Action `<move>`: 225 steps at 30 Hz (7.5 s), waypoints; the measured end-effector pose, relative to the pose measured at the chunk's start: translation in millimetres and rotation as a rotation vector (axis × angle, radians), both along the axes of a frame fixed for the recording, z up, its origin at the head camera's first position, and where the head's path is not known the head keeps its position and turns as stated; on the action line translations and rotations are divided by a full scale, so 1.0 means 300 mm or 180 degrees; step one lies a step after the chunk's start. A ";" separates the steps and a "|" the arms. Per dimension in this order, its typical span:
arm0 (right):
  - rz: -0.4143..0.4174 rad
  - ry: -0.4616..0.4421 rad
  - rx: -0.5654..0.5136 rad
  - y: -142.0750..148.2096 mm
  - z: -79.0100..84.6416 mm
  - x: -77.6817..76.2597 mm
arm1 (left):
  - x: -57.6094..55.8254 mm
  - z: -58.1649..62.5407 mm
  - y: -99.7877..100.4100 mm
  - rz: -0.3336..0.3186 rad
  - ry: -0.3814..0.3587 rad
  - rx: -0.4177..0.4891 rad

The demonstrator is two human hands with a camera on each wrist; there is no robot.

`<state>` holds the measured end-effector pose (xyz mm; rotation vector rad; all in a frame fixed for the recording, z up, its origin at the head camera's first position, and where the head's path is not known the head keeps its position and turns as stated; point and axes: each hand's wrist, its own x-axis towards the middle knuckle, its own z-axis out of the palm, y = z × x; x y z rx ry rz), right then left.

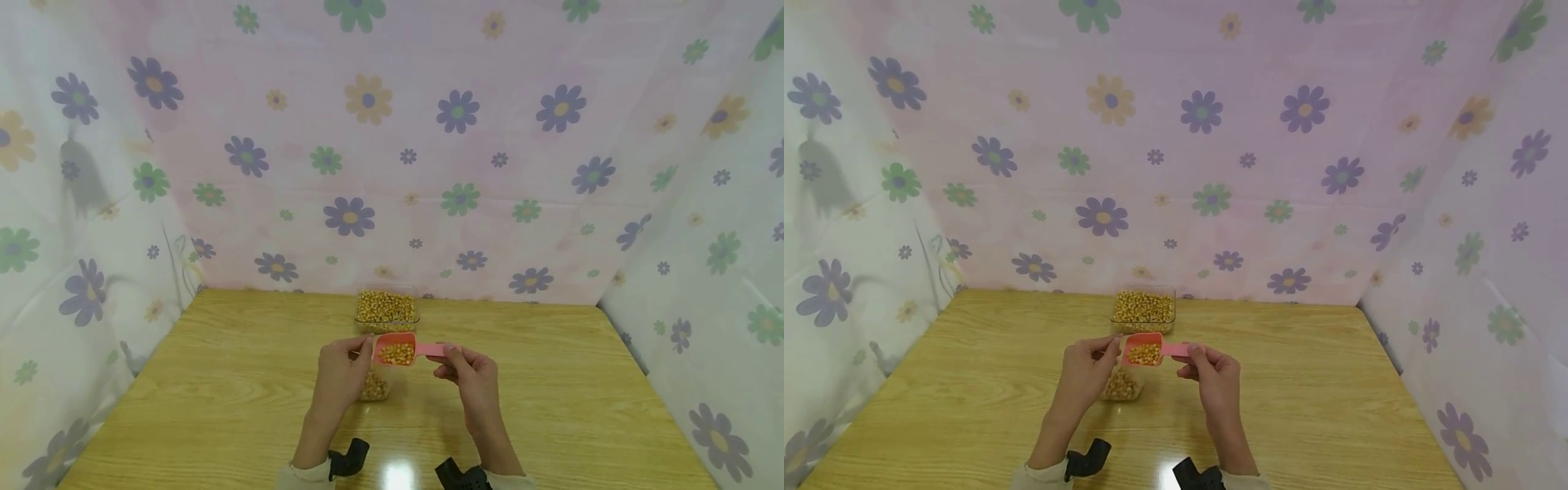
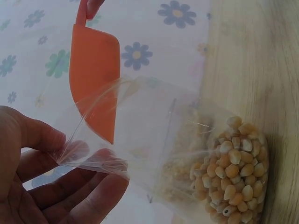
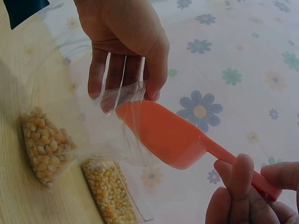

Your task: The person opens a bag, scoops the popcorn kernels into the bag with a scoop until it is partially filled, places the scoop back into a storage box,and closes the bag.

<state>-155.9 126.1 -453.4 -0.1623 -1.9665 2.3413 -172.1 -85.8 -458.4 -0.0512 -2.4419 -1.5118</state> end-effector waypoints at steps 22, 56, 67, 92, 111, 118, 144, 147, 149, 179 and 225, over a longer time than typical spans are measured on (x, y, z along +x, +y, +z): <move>-0.0091 0.0083 0.0193 -0.013 0.024 0.015 | 0.001 0.001 -0.003 -0.0059 0.0098 0.0027; -0.0101 0.0397 0.0542 -0.029 0.071 0.047 | 0.008 0.004 -0.009 -0.0082 0.0136 0.0025; -0.0067 0.0743 0.0785 -0.035 0.102 0.078 | 0.005 0.009 -0.007 -0.0122 0.0057 0.0074; -0.0303 0.1156 0.1111 -0.033 0.164 0.106 | -0.011 0.011 -0.022 -0.0089 0.0029 0.0026; -0.0316 0.1624 0.1536 -0.036 0.100 -0.049 | -0.021 0.029 -0.028 -0.0034 0.0006 -0.0038; -0.0426 0.1415 0.1217 -0.046 -0.009 -0.183 | -0.015 0.023 -0.033 -0.0086 -0.0053 -0.0024; -0.0109 -0.0149 0.0429 -0.035 -0.132 -0.420 | -0.008 0.016 -0.024 -0.0200 0.0014 0.0091; -0.0020 -0.0384 0.0237 -0.022 -0.142 -0.422 | -0.009 0.014 -0.024 -0.0198 -0.0009 0.0114; 0.0016 -0.0512 0.0153 -0.015 -0.148 -0.423 | -0.010 0.012 -0.025 -0.0192 -0.0038 0.0136; 0.0399 -0.0887 -0.1858 0.013 -0.208 -0.374 | -0.006 0.011 -0.026 -0.0209 -0.0132 0.0171; 0.0500 -0.0577 -0.1647 0.011 -0.054 -0.052 | -0.009 0.004 -0.033 -0.0197 0.0053 0.0041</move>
